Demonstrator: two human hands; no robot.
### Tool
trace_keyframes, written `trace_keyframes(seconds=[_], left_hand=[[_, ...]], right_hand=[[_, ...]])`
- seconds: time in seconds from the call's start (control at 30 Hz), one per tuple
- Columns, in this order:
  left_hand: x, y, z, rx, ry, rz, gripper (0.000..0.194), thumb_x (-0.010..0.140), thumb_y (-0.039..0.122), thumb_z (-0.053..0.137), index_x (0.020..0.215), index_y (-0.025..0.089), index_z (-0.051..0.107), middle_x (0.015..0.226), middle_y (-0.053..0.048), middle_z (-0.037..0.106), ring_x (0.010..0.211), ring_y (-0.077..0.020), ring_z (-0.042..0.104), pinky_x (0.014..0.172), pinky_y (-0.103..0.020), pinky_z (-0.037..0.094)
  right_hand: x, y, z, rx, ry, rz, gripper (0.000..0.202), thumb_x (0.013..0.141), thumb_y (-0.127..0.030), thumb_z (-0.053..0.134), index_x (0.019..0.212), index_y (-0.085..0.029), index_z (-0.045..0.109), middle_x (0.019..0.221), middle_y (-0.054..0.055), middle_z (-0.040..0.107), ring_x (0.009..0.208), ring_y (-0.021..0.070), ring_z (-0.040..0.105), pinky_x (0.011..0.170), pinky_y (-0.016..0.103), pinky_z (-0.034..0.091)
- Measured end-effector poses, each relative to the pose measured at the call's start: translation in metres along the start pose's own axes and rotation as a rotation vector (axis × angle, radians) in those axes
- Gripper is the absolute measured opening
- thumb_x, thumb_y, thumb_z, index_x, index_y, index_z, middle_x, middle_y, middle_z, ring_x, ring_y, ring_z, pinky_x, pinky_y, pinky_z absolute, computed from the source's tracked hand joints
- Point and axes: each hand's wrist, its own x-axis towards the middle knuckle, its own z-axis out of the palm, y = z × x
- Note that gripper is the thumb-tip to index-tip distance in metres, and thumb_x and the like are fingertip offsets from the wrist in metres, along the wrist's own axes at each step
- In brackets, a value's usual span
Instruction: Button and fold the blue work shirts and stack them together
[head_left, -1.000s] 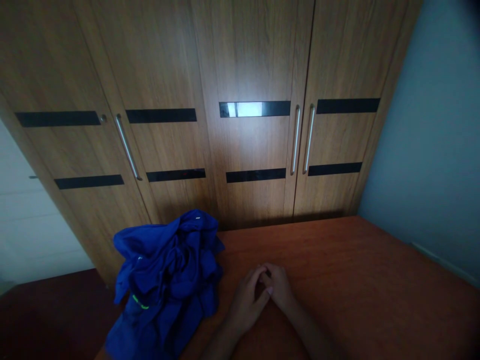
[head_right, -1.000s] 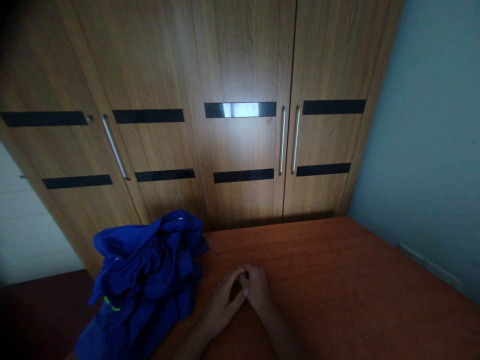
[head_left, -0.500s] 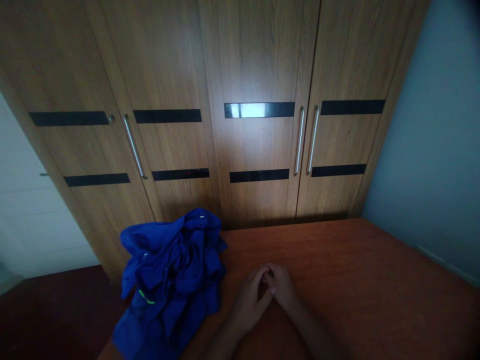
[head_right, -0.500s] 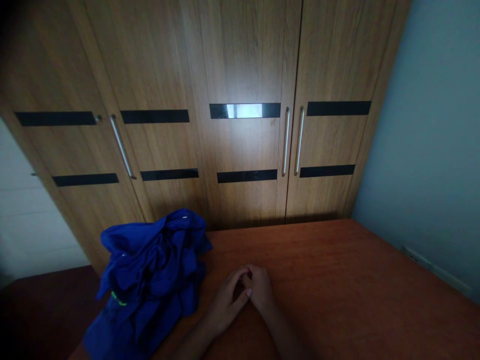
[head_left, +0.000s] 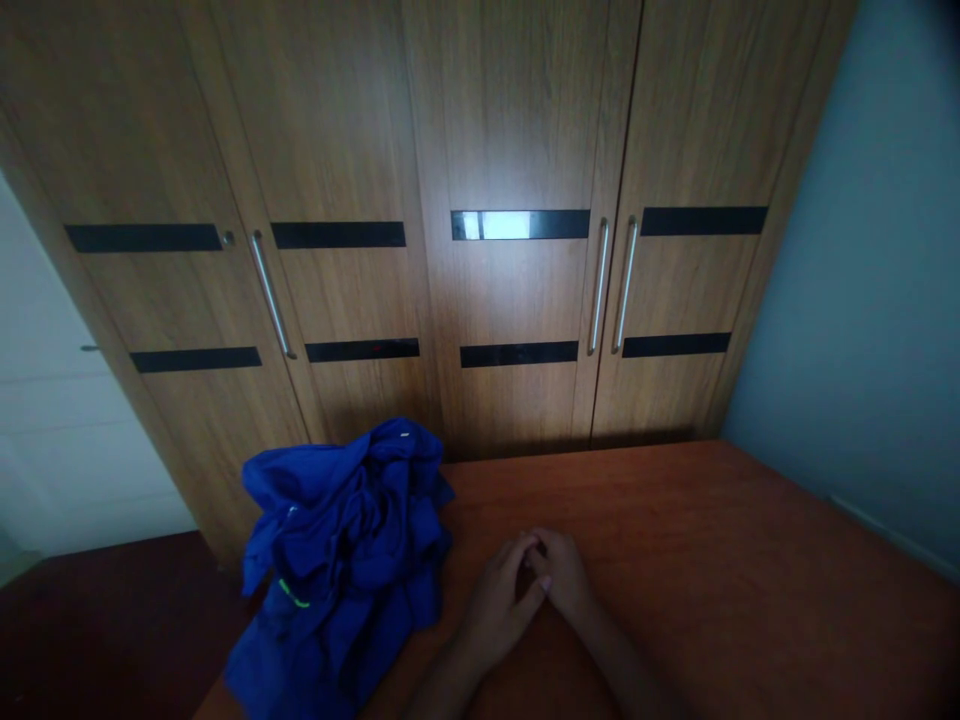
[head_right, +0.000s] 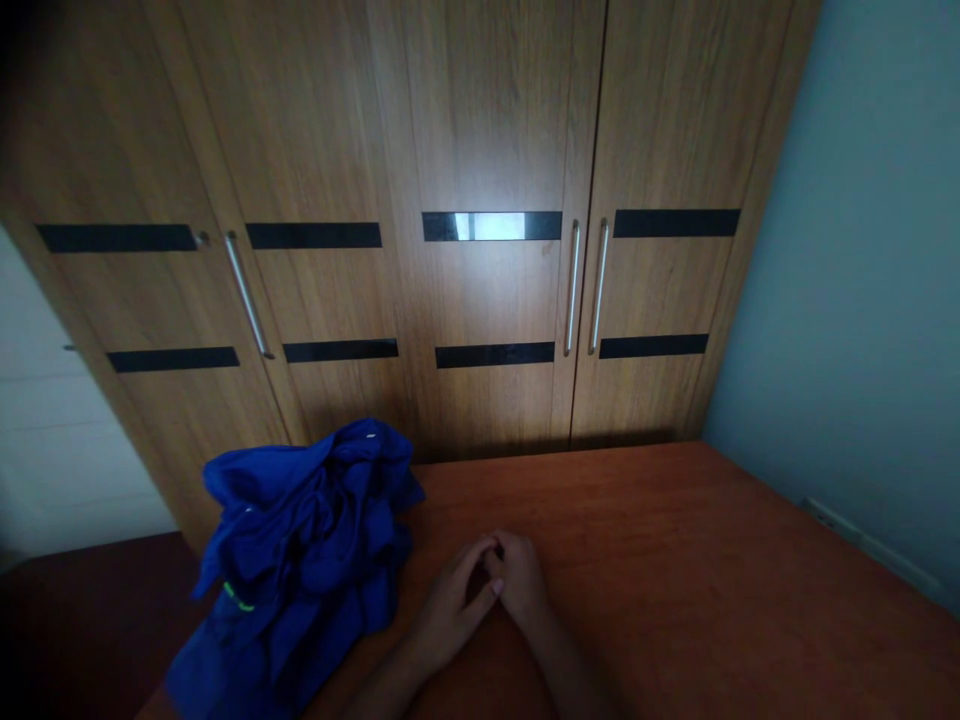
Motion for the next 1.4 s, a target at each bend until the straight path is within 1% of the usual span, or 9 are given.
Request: trace_keyframes(seconds=[0.13, 0.33, 0.47, 0.63, 0.97, 1.1, 1.27, 1.4], left_hand=[[0.0008, -0.0009, 0.0004, 0.001, 0.008, -0.008, 0.041, 0.088, 0.036, 0.052, 0.128, 0.024, 0.049, 0.130, -0.007, 0.056, 0.118, -0.0217, 0.052, 0.103, -0.037, 0.039], [0.0015, 0.0005, -0.0007, 0.003, -0.001, -0.005, 0.043, 0.088, 0.037, 0.051, 0.128, 0.023, 0.048, 0.131, -0.010, 0.055, 0.118, -0.0233, 0.051, 0.104, -0.040, 0.039], [0.0012, 0.0003, -0.0002, -0.014, 0.000, 0.002, 0.041, 0.088, 0.038, 0.051, 0.126, 0.023, 0.050, 0.128, -0.009, 0.057, 0.116, -0.0227, 0.053, 0.101, -0.038, 0.041], [0.0006, -0.0011, 0.0008, 0.010, 0.007, -0.015, 0.043, 0.088, 0.038, 0.052, 0.128, 0.023, 0.049, 0.129, -0.009, 0.057, 0.117, -0.0231, 0.052, 0.102, -0.039, 0.040], [-0.0011, 0.0036, -0.0012, 0.005, 0.002, -0.004, 0.040, 0.088, 0.039, 0.051, 0.126, 0.024, 0.050, 0.129, -0.008, 0.057, 0.117, -0.0222, 0.053, 0.102, -0.036, 0.040], [-0.0015, 0.0034, -0.0016, -0.001, -0.005, -0.002, 0.040, 0.088, 0.037, 0.051, 0.127, 0.024, 0.049, 0.129, -0.007, 0.057, 0.117, -0.0215, 0.052, 0.102, -0.036, 0.040], [-0.0012, 0.0002, -0.0003, 0.004, -0.008, -0.013, 0.041, 0.087, 0.034, 0.053, 0.127, 0.024, 0.049, 0.131, -0.008, 0.055, 0.119, -0.0223, 0.051, 0.104, -0.038, 0.038], [-0.0007, -0.0020, 0.0013, 0.000, 0.002, -0.013, 0.041, 0.087, 0.032, 0.053, 0.126, 0.024, 0.049, 0.130, -0.007, 0.056, 0.118, -0.0216, 0.051, 0.104, -0.037, 0.039]], right_hand=[[0.0000, 0.0014, 0.0006, 0.000, 0.002, 0.003, 0.019, 0.075, -0.015, 0.045, 0.071, -0.018, 0.064, 0.068, 0.003, 0.067, 0.064, 0.0149, 0.061, 0.060, 0.023, 0.042], [-0.0003, 0.0015, 0.0003, -0.005, 0.004, 0.005, 0.019, 0.077, -0.016, 0.045, 0.070, -0.017, 0.063, 0.068, 0.003, 0.066, 0.064, 0.0149, 0.060, 0.059, 0.023, 0.041], [-0.0006, 0.0004, -0.0010, -0.006, -0.008, 0.008, 0.019, 0.077, -0.016, 0.045, 0.072, -0.018, 0.063, 0.068, 0.003, 0.067, 0.064, 0.0148, 0.061, 0.060, 0.023, 0.041], [-0.0009, -0.0001, -0.0016, -0.013, -0.018, 0.000, 0.019, 0.077, -0.014, 0.044, 0.071, -0.018, 0.062, 0.068, 0.003, 0.066, 0.064, 0.0142, 0.060, 0.060, 0.023, 0.042], [-0.0037, -0.0003, -0.0013, -0.040, -0.007, -0.004, 0.018, 0.078, -0.016, 0.045, 0.070, -0.018, 0.062, 0.068, 0.002, 0.066, 0.063, 0.0140, 0.059, 0.060, 0.023, 0.041], [-0.0045, -0.0035, -0.0022, -0.036, -0.013, -0.002, 0.019, 0.079, -0.016, 0.045, 0.073, -0.018, 0.062, 0.071, 0.003, 0.067, 0.066, 0.0144, 0.061, 0.061, 0.023, 0.042], [-0.0030, -0.0047, -0.0019, -0.045, -0.012, 0.013, 0.019, 0.078, -0.014, 0.045, 0.072, -0.017, 0.063, 0.071, 0.003, 0.067, 0.067, 0.0145, 0.061, 0.061, 0.023, 0.042], [-0.0023, -0.0053, -0.0019, -0.048, -0.014, 0.020, 0.019, 0.078, -0.013, 0.046, 0.070, -0.017, 0.062, 0.067, 0.002, 0.066, 0.064, 0.0138, 0.059, 0.060, 0.022, 0.041]])
